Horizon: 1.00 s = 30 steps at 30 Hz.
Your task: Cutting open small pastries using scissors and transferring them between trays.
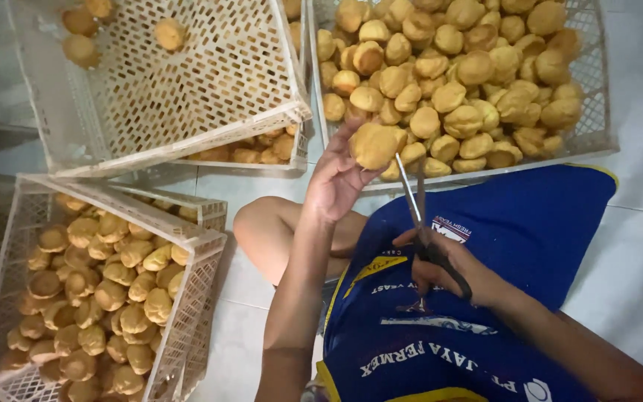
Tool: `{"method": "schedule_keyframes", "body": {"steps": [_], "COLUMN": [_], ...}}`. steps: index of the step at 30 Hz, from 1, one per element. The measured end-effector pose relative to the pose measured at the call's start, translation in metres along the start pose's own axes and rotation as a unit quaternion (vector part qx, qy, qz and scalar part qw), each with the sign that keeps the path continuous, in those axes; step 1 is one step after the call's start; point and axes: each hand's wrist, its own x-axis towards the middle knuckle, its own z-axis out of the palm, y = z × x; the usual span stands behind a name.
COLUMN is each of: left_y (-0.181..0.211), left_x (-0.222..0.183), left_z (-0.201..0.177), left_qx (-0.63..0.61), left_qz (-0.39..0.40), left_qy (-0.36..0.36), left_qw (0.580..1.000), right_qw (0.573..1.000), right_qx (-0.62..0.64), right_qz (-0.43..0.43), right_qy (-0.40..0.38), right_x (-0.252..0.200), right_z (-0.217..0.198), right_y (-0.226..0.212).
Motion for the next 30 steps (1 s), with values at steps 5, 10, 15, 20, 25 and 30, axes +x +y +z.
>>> {"method": "schedule_keyframes", "body": {"steps": [5, 10, 15, 20, 25, 30], "left_y": [-0.005, -0.005, -0.013, -0.012, -0.021, -0.045], "left_x": [0.001, 0.000, -0.002, -0.001, -0.009, -0.027], "left_z": [0.005, 0.021, 0.018, 0.021, 0.033, 0.039], "left_qx": [0.020, 0.034, -0.008, -0.021, 0.028, 0.043], "left_qz": [0.022, 0.018, 0.018, 0.026, 0.005, -0.034], "left_qy": [0.073, 0.136, 0.128, 0.135, 0.141, 0.124], "left_qw": [0.997, 0.990, 0.992, 0.990, 0.990, 0.991], "right_qw": [0.999, 0.998, 0.998, 0.998, 0.998, 0.999], "right_qx": [-0.030, -0.026, -0.004, 0.000, -0.004, 0.032], "right_qz": [0.012, 0.032, 0.025, 0.034, 0.024, -0.005], "right_qy": [-0.034, -0.046, -0.059, -0.060, -0.058, -0.042], "right_x": [-0.001, -0.005, -0.004, -0.005, 0.001, 0.012], "right_z": [0.006, 0.013, 0.012, 0.011, 0.009, 0.006], "right_y": [-0.011, -0.015, -0.015, -0.014, -0.012, -0.013]}}
